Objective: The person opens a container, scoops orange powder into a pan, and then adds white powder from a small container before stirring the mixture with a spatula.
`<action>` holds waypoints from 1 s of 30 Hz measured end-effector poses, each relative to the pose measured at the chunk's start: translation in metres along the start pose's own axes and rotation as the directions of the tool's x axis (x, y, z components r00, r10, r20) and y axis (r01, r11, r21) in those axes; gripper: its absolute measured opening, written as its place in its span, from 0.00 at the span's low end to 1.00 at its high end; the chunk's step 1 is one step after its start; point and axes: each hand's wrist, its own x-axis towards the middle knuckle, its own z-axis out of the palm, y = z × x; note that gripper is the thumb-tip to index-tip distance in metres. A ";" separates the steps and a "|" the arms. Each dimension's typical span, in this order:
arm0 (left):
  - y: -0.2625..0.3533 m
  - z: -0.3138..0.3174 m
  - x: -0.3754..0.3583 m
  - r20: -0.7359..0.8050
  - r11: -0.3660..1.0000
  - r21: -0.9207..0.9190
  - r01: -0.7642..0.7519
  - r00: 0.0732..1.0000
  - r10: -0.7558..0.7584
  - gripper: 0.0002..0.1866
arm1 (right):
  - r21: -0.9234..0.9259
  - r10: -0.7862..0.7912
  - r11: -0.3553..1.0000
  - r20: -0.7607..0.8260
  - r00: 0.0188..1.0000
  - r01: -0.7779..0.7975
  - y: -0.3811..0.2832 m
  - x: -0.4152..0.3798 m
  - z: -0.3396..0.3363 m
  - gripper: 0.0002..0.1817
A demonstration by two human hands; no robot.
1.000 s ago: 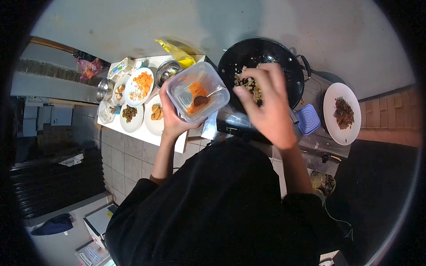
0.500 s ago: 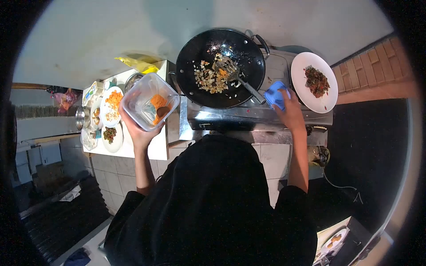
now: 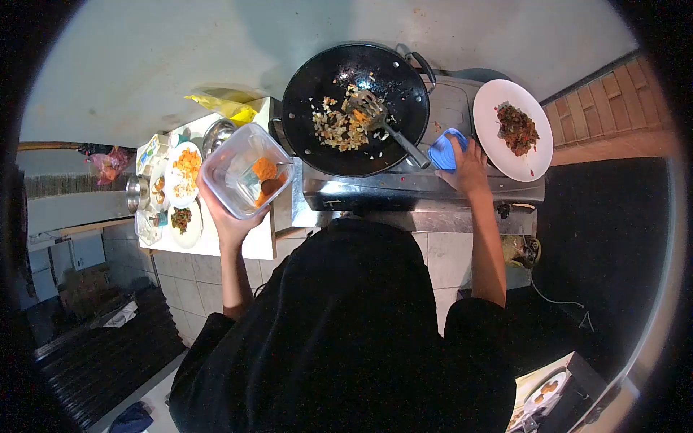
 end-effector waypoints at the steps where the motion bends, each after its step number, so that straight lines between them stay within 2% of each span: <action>1: -0.001 0.001 0.000 0.005 1.000 -0.010 -0.002 1.000 0.002 0.61 | -0.019 -0.018 1.000 -0.017 1.000 0.018 0.002 0.000 0.001 0.58; 5: 0.003 0.002 0.002 0.014 0.999 -0.040 0.026 1.000 -0.026 0.62 | 0.051 -0.024 0.998 -0.051 0.998 0.027 0.006 -0.001 -0.002 0.57; 7: 0.006 0.000 0.002 0.020 0.999 -0.014 0.038 0.999 -0.038 0.62 | 0.179 -0.006 0.984 -0.079 0.997 0.020 -0.011 -0.016 -0.024 0.56; 8: 0.006 -0.001 0.002 0.028 0.999 0.011 0.048 0.998 -0.048 0.62 | 0.180 -0.009 0.983 -0.077 0.997 0.023 -0.022 -0.024 -0.038 0.56; 10: 0.003 -0.001 -0.001 0.016 0.997 -0.027 0.078 0.997 -0.078 0.62 | 0.451 0.070 0.892 -0.085 0.994 -0.024 -0.040 -0.042 -0.066 0.53; 11: 0.001 0.000 -0.002 0.008 0.992 -0.070 0.104 0.995 -0.104 0.63 | 0.448 0.077 0.893 -0.082 0.994 -0.032 -0.042 -0.048 -0.077 0.53; 13: -0.002 0.001 -0.004 0.026 0.992 -0.057 0.114 0.993 -0.113 0.63 | 0.770 0.123 0.637 -0.051 0.991 -0.039 -0.042 -0.059 -0.090 0.52; 14: -0.003 0.001 -0.004 0.034 0.992 -0.035 0.122 0.992 -0.120 0.63 | 0.873 0.189 0.479 0.001 0.982 -0.093 -0.033 -0.063 -0.087 0.54; 15: -0.003 0.002 -0.005 0.041 0.992 -0.044 0.118 0.992 -0.116 0.63 | 0.871 0.200 0.481 -0.002 0.980 -0.096 -0.035 -0.066 -0.093 0.54; 16: -0.003 0.003 -0.005 0.057 0.987 -0.088 0.133 0.990 -0.128 0.63 | 0.980 0.168 0.198 -0.001 0.986 -0.032 -0.041 -0.068 -0.105 0.54; 17: -0.003 0.004 -0.004 0.072 0.980 -0.129 0.148 0.988 -0.140 0.63 | 0.994 0.134 -0.107 -0.014 0.991 0.028 -0.046 -0.070 -0.113 0.55; 18: -0.003 0.004 -0.005 0.073 0.980 -0.135 0.145 0.988 -0.136 0.63 | 0.984 0.137 -0.175 -0.018 0.990 0.042 -0.050 -0.073 -0.115 0.57; 19: -0.004 0.004 -0.007 0.085 0.971 -0.170 0.167 0.984 -0.154 0.63 | 0.984 0.139 -0.173 -0.020 0.990 0.044 -0.057 -0.076 -0.118 0.57; 21: -0.002 0.002 -0.006 0.087 0.962 -0.199 0.189 0.981 -0.174 0.63 | 0.966 0.104 -0.215 -0.123 0.987 0.143 -0.077 -0.073 -0.126 0.58; 24: 0.005 -0.002 -0.004 0.163 0.957 -0.242 0.158 0.979 -0.120 0.64 | 0.912 0.028 -0.313 -0.270 0.962 0.265 -0.123 -0.061 -0.139 0.58; 27: 0.003 -0.006 -0.004 0.205 0.906 -0.382 0.183 0.973 -0.110 0.64 | 0.906 0.011 -0.351 -0.248 0.969 0.237 -0.186 -0.050 -0.148 0.55; 28: 0.002 -0.009 -0.005 0.227 0.919 -0.360 0.160 0.971 -0.081 0.64 | 0.849 -0.038 -0.400 -0.391 0.920 0.345 -0.206 -0.033 -0.146 0.54; 29: 0.003 -0.007 -0.004 0.263 0.865 -0.454 0.213 0.960 -0.099 0.64 | 0.774 -0.076 -0.456 -0.526 0.847 0.439 -0.223 -0.021 -0.144 0.54; 30: 0.006 -0.010 -0.006 0.282 0.875 -0.433 0.218 0.954 -0.098 0.64 | 0.768 -0.100 -0.479 -0.530 0.842 0.426 -0.237 -0.015 -0.143 0.54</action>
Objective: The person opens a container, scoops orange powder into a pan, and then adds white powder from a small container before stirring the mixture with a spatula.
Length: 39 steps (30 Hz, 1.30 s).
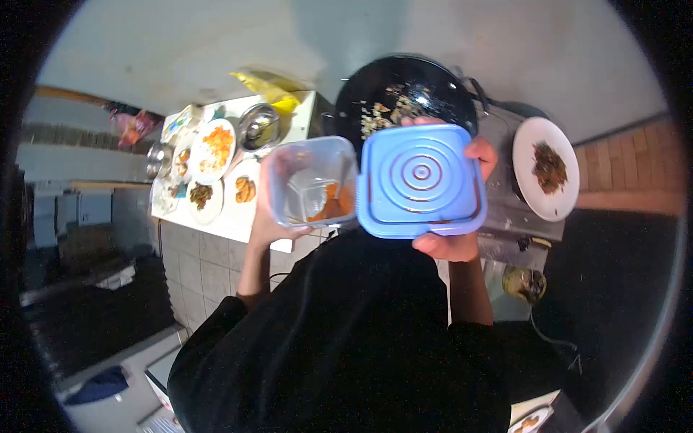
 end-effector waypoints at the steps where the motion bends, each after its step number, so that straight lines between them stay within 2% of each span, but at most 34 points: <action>1: 0.003 -0.001 -0.002 0.016 1.000 0.022 0.009 1.000 -0.010 0.64 | -0.027 0.002 1.000 0.087 0.996 0.001 0.010 0.006 0.010 0.54; 3: 0.006 -0.001 -0.004 0.055 0.999 0.018 0.026 0.998 -0.027 0.64 | -0.134 -0.008 0.990 0.270 0.963 0.046 0.040 0.013 0.021 0.55; 5: 0.016 -0.002 -0.007 0.052 0.998 0.014 0.054 0.997 -0.055 0.63 | -0.163 -0.081 0.975 0.363 0.928 0.149 0.077 0.012 0.024 0.48; 6: 0.015 -0.005 -0.009 0.029 0.999 0.010 0.037 0.999 -0.038 0.63 | -0.105 -0.042 0.991 0.357 0.933 0.085 0.087 0.006 0.029 0.47; 7: 0.013 -0.007 -0.013 0.008 1.000 0.005 0.023 1.000 -0.023 0.62 | -0.280 0.052 0.958 0.398 0.916 0.067 0.066 0.008 0.044 0.47; 10: 0.006 -0.017 -0.021 -0.033 0.997 0.072 -0.036 0.999 0.038 0.65 | -0.304 0.127 0.952 0.466 0.876 0.023 0.063 0.006 0.053 0.48; 12: 0.008 -0.020 -0.025 -0.102 0.998 0.058 -0.023 0.994 0.029 0.67 | -0.502 0.278 0.865 0.481 0.831 0.001 0.057 0.007 0.054 0.48; 17: -0.002 -0.031 -0.036 -0.177 0.995 0.098 -0.030 0.983 0.047 0.70 | -0.591 0.366 0.806 0.522 0.770 0.018 0.057 0.015 0.070 0.44; 18: -0.002 -0.032 -0.038 -0.170 0.999 -0.030 -0.014 0.985 0.008 0.69 | -0.636 0.394 0.770 0.535 0.747 0.049 0.058 0.016 0.074 0.43; 19: -0.004 -0.034 -0.040 -0.177 0.999 -0.031 -0.014 0.984 0.008 0.69 | -0.636 0.397 0.770 0.539 0.742 0.049 0.061 0.014 0.077 0.43; 21: -0.009 -0.038 -0.044 -0.170 0.980 -0.198 -0.001 0.985 -0.033 0.69 | -0.675 0.470 0.738 0.501 0.726 -0.012 0.067 0.013 0.083 0.42; 22: -0.009 -0.040 -0.045 -0.180 0.979 -0.202 0.020 0.982 -0.057 0.68 | -0.675 0.473 0.738 0.507 0.721 -0.010 0.066 0.018 0.090 0.42; 23: -0.012 -0.043 -0.047 -0.187 0.979 -0.204 0.019 0.981 -0.058 0.68 | -0.722 0.485 0.688 0.532 0.694 0.073 0.061 0.025 0.099 0.40; 24: -0.018 -0.046 -0.051 -0.206 0.983 -0.186 0.006 0.977 -0.046 0.66 | -0.759 0.499 0.633 0.553 0.667 0.155 0.059 0.030 0.108 0.37; 25: -0.023 -0.049 -0.053 -0.225 0.986 -0.168 -0.006 0.974 -0.032 0.65 | -0.759 0.503 0.632 0.555 0.663 0.156 0.063 0.031 0.114 0.37; 27: -0.031 -0.058 -0.056 -0.229 0.978 -0.208 -0.005 0.973 -0.044 0.63 | -0.733 0.525 0.647 0.627 0.575 0.209 0.073 0.035 0.127 0.33; 28: -0.036 -0.063 -0.058 -0.230 0.970 -0.244 -0.002 0.972 -0.056 0.61 | -0.724 0.520 0.676 0.602 0.605 0.139 0.076 0.035 0.139 0.24; 29: -0.041 -0.066 -0.061 -0.241 0.969 -0.246 -0.002 0.969 -0.059 0.61 | -0.722 0.525 0.678 0.608 0.596 0.140 0.085 0.034 0.144 0.24; 31: -0.053 -0.072 -0.064 -0.280 0.903 -0.429 -0.001 0.951 -0.132 0.60 | -0.737 0.538 0.640 0.631 0.559 0.217 0.111 0.030 0.150 0.19; 32: -0.060 -0.076 -0.066 -0.289 0.938 -0.337 -0.082 0.957 -0.021 0.58 | -0.764 0.567 0.617 0.598 0.566 0.189 0.120 0.028 0.157 0.16; 33: -0.069 -0.083 -0.070 -0.297 0.939 -0.334 -0.085 0.955 -0.019 0.58 | -0.760 0.565 0.621 0.605 0.561 0.193 0.131 0.028 0.162 0.16; 35: -0.085 -0.097 -0.081 -0.299 0.803 -0.593 -0.059 0.942 -0.151 0.54 | -0.755 0.605 0.649 0.585 0.540 0.091 0.153 0.024 0.170 0.16; 36: -0.086 -0.100 -0.082 -0.344 0.792 -0.606 -0.071 0.921 -0.182 0.42 | -0.752 0.603 0.652 0.588 0.539 0.091 0.163 0.020 0.174 0.16; 37: -0.085 -0.107 -0.088 -0.344 0.795 -0.604 -0.067 0.921 -0.184 0.42 | -0.767 0.631 0.637 0.578 0.518 0.080 0.171 0.015 0.179 0.16; 39: -0.077 -0.123 -0.098 -0.262 0.661 -0.746 0.085 0.874 -0.408 0.30 | -0.782 0.658 0.621 0.563 0.500 0.063 0.185 0.009 0.191 0.15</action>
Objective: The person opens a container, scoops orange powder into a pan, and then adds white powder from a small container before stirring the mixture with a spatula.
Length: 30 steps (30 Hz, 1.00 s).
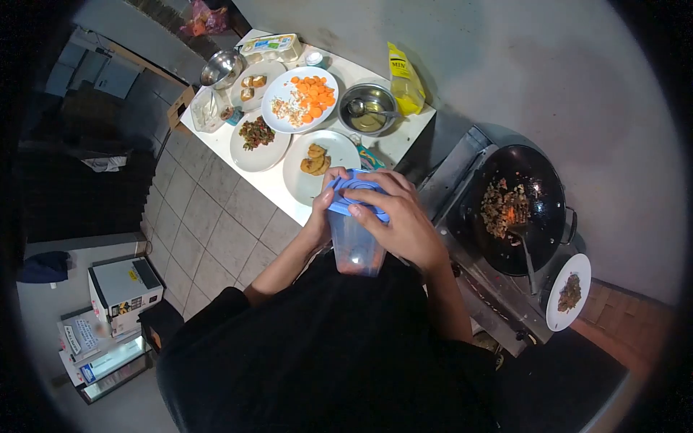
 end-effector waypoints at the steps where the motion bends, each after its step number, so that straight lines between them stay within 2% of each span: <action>1: 0.013 0.001 -0.003 -0.040 0.997 -0.063 0.039 0.998 -0.041 0.23 | -0.024 -0.018 1.000 -0.009 1.000 0.018 -0.001 0.004 0.007 0.15; 2: 0.023 -0.001 -0.006 -0.041 0.997 -0.063 0.053 0.998 -0.056 0.23 | -0.048 -0.033 0.998 -0.018 0.999 0.032 -0.003 0.006 0.014 0.15; 4: 0.038 -0.008 -0.010 -0.084 0.979 -0.095 0.178 0.979 -0.186 0.23 | -0.014 -0.015 1.000 -0.022 1.000 0.014 0.002 0.015 0.029 0.15; 9: 0.030 -0.044 -0.012 -0.021 0.946 -0.175 0.271 0.960 -0.279 0.26 | 0.078 0.023 0.997 -0.090 0.996 -0.016 0.011 0.027 0.060 0.13; 11: 0.023 -0.044 -0.007 -0.061 0.990 -0.065 0.124 0.990 -0.128 0.36 | 0.206 0.083 0.978 -0.245 0.966 -0.032 0.011 0.024 0.063 0.16; 12: 0.023 -0.048 -0.003 -0.053 0.990 -0.065 0.123 0.991 -0.127 0.36 | 0.201 0.083 0.979 -0.251 0.965 -0.032 0.011 0.022 0.063 0.16; 13: 0.023 -0.052 -0.003 0.019 0.976 0.213 -0.034 0.999 0.030 0.41 | 0.191 0.088 0.981 -0.324 0.942 -0.026 0.009 0.016 0.064 0.19; 14: 0.022 -0.053 -0.005 0.129 0.865 0.457 -0.206 0.978 0.165 0.46 | 0.179 0.090 0.984 -0.392 0.916 -0.020 0.009 0.009 0.063 0.22; 15: 0.031 -0.045 -0.008 0.134 0.902 0.409 -0.140 0.987 0.093 0.52 | 0.140 0.112 0.988 -0.324 0.939 -0.070 0.012 0.002 0.059 0.32; 16: 0.034 -0.040 -0.010 0.135 0.903 0.404 -0.148 0.986 0.101 0.52 | 0.132 0.107 0.989 -0.321 0.941 -0.067 0.011 -0.002 0.059 0.32; 18: 0.036 -0.034 -0.016 0.134 0.936 0.336 -0.100 0.989 0.057 0.53 | 0.360 0.062 0.931 -0.331 0.942 0.065 0.008 -0.009 0.061 0.38; 21: 0.022 -0.030 -0.036 0.104 0.915 0.380 -0.133 0.989 0.101 0.52 | 0.318 0.068 0.947 -0.332 0.941 0.044 0.009 -0.028 0.068 0.43; 24: 0.021 -0.024 -0.061 0.085 0.914 0.386 -0.123 0.992 0.098 0.51 | 0.336 0.108 0.942 -0.344 0.933 0.015 0.002 -0.047 0.082 0.44; 25: 0.025 -0.019 -0.069 0.070 0.925 0.360 -0.120 0.992 0.101 0.51 | 0.239 0.033 0.970 -0.338 0.941 0.052 -0.001 -0.050 0.081 0.45; 26: 0.029 -0.018 -0.074 0.068 0.922 0.367 -0.126 0.992 0.108 0.51 | 0.241 0.024 0.969 -0.338 0.941 0.062 -0.004 -0.054 0.077 0.45; 28: 0.036 -0.020 -0.080 0.140 0.835 0.512 -0.201 0.979 0.149 0.54 | 0.233 0.001 0.972 -0.163 0.987 0.037 -0.022 -0.055 0.060 0.48; 29: 0.036 -0.022 -0.082 0.167 0.770 0.579 -0.267 0.964 0.208 0.58 | 0.289 0.019 0.957 -0.024 1.000 -0.012 -0.025 -0.053 0.047 0.51; 30: 0.040 -0.022 -0.086 0.158 0.768 0.588 -0.254 0.967 0.199 0.58 | 0.304 0.020 0.953 -0.021 1.000 -0.013 -0.033 -0.048 0.040 0.51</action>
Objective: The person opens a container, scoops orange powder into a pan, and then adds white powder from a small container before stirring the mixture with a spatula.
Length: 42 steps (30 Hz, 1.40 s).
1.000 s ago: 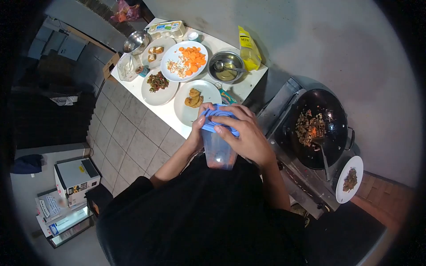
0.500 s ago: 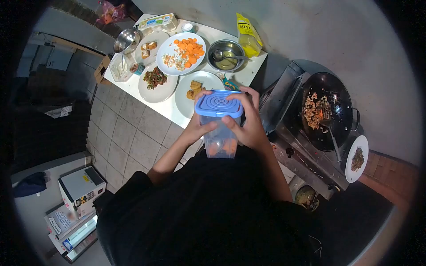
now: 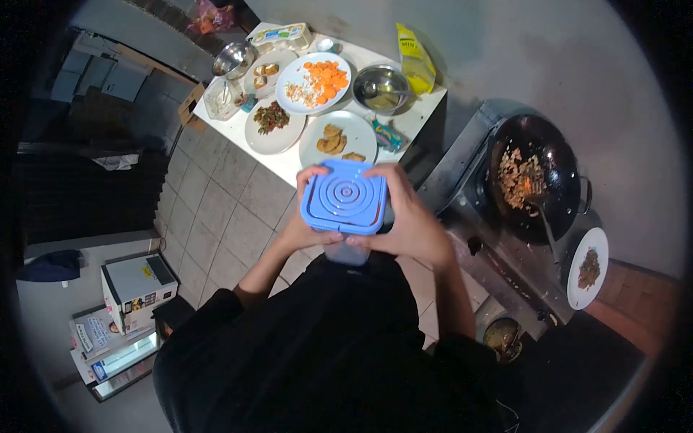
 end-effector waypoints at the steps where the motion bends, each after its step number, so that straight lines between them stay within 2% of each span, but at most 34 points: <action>1: 0.007 -0.004 -0.001 -0.001 0.996 0.083 -0.021 1.000 0.021 0.59 | -0.102 -0.057 0.993 0.025 0.998 0.060 -0.010 0.003 -0.004 0.51; 2: 0.012 -0.007 0.001 0.006 0.985 0.162 -0.056 0.998 0.056 0.60 | -0.214 -0.118 0.969 0.050 0.992 0.126 -0.022 0.004 -0.010 0.50; 3: 0.015 -0.011 0.007 0.016 0.979 0.173 -0.108 0.994 0.106 0.63 | -0.202 -0.059 0.977 0.062 0.996 0.071 -0.040 0.006 -0.012 0.47; 4: 0.020 -0.016 0.014 0.028 0.977 0.173 -0.124 0.992 0.121 0.63 | -0.213 -0.067 0.974 0.049 0.997 0.076 -0.047 0.010 -0.013 0.47; 6: 0.030 -0.029 0.029 0.113 0.912 0.317 -0.260 0.965 0.236 0.64 | -0.444 -0.165 0.878 0.065 0.984 0.177 -0.055 0.026 -0.014 0.46; 7: 0.029 -0.039 0.037 0.159 0.871 0.394 -0.295 0.955 0.251 0.67 | -0.446 -0.172 0.876 0.063 0.983 0.182 -0.059 0.036 -0.015 0.46; 9: 0.034 -0.060 0.057 0.174 0.876 0.377 -0.302 0.952 0.253 0.68 | -0.488 -0.229 0.832 0.135 0.964 0.265 -0.064 0.062 -0.015 0.46; 11: 0.044 -0.083 0.083 0.181 0.886 0.354 -0.299 0.951 0.249 0.69 | -0.474 -0.275 0.825 0.140 0.951 0.309 -0.063 0.096 -0.017 0.46; 13: 0.053 -0.108 0.109 0.135 0.770 0.533 -0.351 0.934 0.332 0.69 | -0.517 -0.318 0.790 0.112 0.941 0.329 -0.049 0.136 -0.019 0.44; 14: 0.049 -0.126 0.113 0.129 0.770 0.532 -0.353 0.932 0.338 0.69 | -0.521 -0.320 0.786 0.119 0.940 0.333 -0.041 0.156 -0.022 0.44; 16: 0.037 -0.168 0.127 -0.074 0.846 0.453 -0.281 0.934 0.350 0.68 | -0.573 -0.299 0.782 0.005 0.954 0.248 -0.025 0.200 -0.031 0.45; 17: 0.023 -0.187 0.131 -0.135 0.878 0.382 -0.287 0.923 0.360 0.65 | -0.581 -0.303 0.777 -0.010 0.953 0.241 -0.014 0.224 -0.035 0.45; 18: 0.004 -0.204 0.139 -0.173 0.913 0.237 -0.333 0.910 0.377 0.59 | -0.634 -0.263 0.754 -0.057 0.963 0.168 -0.002 0.249 -0.039 0.46; 19: 0.000 -0.217 0.147 -0.179 0.946 0.215 -0.242 0.943 0.282 0.57 | -0.682 -0.218 0.725 -0.099 0.971 0.093 0.010 0.273 -0.043 0.46; 20: -0.006 -0.229 0.155 -0.194 0.971 0.188 -0.149 0.963 0.185 0.54 | -0.691 -0.212 0.718 -0.102 0.972 0.084 0.026 0.298 -0.049 0.46; 21: -0.018 -0.244 0.166 -0.171 0.971 0.190 -0.143 0.970 0.176 0.49 | -0.705 -0.167 0.708 -0.127 0.978 0.030 0.044 0.323 -0.054 0.47; 22: -0.028 -0.258 0.176 -0.165 0.972 0.179 -0.151 0.969 0.181 0.49 | -0.717 -0.127 0.697 -0.155 0.980 -0.023 0.061 0.346 -0.060 0.47; 25: -0.050 -0.297 0.195 -0.185 0.992 0.127 0.014 0.983 0.010 0.42 | -0.781 -0.138 0.615 -0.244 0.960 -0.110 0.117 0.397 -0.067 0.48; 28: -0.081 -0.335 0.194 -0.154 0.985 0.124 0.118 0.983 -0.098 0.38 | -0.786 -0.076 0.591 -0.277 0.958 -0.180 0.167 0.427 -0.065 0.48; 29: -0.088 -0.343 0.191 -0.166 0.985 0.085 0.147 0.977 -0.132 0.34 | -0.785 -0.065 0.591 -0.273 0.960 -0.183 0.181 0.433 -0.064 0.48; 30: -0.095 -0.351 0.189 -0.170 0.985 0.080 0.155 0.975 -0.140 0.34 | -0.799 -0.043 0.571 -0.259 0.965 -0.189 0.197 0.439 -0.064 0.48; 32: -0.111 -0.367 0.184 -0.125 0.973 0.110 0.202 0.974 -0.188 0.28 | -0.811 -0.014 0.551 -0.243 0.970 -0.195 0.226 0.444 -0.063 0.48; 33: -0.116 -0.370 0.183 -0.155 0.973 0.087 0.216 0.967 -0.200 0.23 | -0.801 -0.040 0.574 -0.234 0.971 -0.170 0.238 0.444 -0.063 0.48; 34: -0.121 -0.375 0.183 -0.154 0.972 0.085 0.221 0.966 -0.206 0.23 | -0.791 -0.065 0.595 -0.228 0.972 -0.145 0.248 0.442 -0.062 0.49; 36: -0.128 -0.383 0.182 -0.116 0.966 0.083 0.246 0.965 -0.236 0.22 | -0.779 -0.001 0.596 -0.244 0.970 -0.196 0.259 0.439 -0.062 0.49; 38: -0.132 -0.384 0.182 -0.130 0.961 0.063 0.268 0.957 -0.258 0.20 | -0.805 0.065 0.520 -0.297 0.953 -0.286 0.264 0.435 -0.060 0.50; 39: -0.134 -0.384 0.182 -0.129 0.958 0.065 0.279 0.954 -0.269 0.20 | -0.805 0.070 0.518 -0.297 0.952 -0.290 0.248 0.436 -0.052 0.50; 41: -0.139 -0.387 0.182 -0.135 0.955 0.069 0.288 0.952 -0.277 0.20 | -0.913 -0.170 0.329 -0.308 0.936 -0.241 0.202 0.455 -0.028 0.38; 42: -0.141 -0.388 0.182 -0.138 0.955 0.067 0.289 0.951 -0.278 0.20 | -0.914 -0.169 0.329 -0.305 0.937 -0.238 0.211 0.468 -0.017 0.38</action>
